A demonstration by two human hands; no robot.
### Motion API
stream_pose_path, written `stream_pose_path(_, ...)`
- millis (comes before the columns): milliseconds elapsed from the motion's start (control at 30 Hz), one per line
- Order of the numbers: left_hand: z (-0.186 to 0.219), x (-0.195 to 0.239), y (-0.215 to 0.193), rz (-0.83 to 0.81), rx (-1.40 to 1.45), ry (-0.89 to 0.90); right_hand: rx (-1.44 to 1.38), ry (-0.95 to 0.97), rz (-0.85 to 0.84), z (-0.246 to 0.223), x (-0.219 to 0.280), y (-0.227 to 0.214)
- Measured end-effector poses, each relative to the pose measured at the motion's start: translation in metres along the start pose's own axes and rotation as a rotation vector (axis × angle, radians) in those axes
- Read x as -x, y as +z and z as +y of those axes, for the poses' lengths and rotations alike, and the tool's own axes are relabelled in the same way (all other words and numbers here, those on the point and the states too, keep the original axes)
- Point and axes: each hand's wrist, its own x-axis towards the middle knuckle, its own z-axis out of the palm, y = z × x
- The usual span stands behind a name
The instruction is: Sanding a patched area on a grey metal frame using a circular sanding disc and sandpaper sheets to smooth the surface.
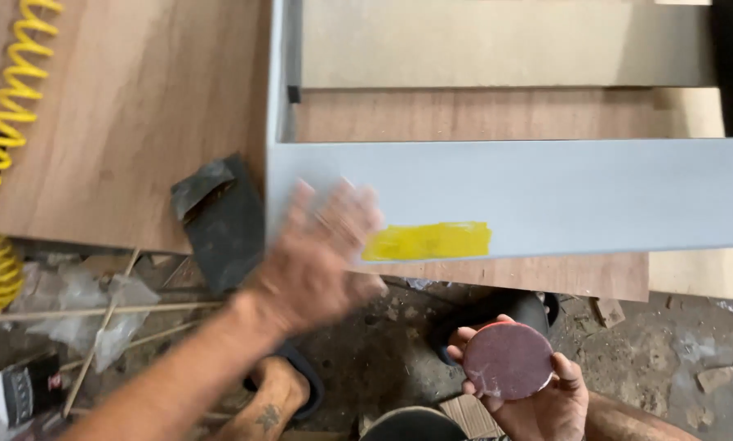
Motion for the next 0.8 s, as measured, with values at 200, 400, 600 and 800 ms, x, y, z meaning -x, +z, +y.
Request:
stream_pose_path(200, 0.057, -0.020, 0.044, -0.151, -0.015, 0.228, -0.017, -0.113, 0.030, 0.000, 0.014, 0.000)
stream_pose_path(400, 0.044, -0.024, 0.045, -0.171, -0.117, 0.295, 0.045, -0.223, -0.109, -0.006, 0.016, -0.002)
stream_pose_path(600, 0.026, -0.007, 0.027, -0.191, -0.174, 0.267, 0.210, -0.330, -0.103, -0.026, 0.019, -0.014)
stream_pose_path(800, 0.041, -0.028, 0.048, -0.231, -0.136, 0.298, 0.313, -0.280, -0.156, -0.011, 0.000, 0.016)
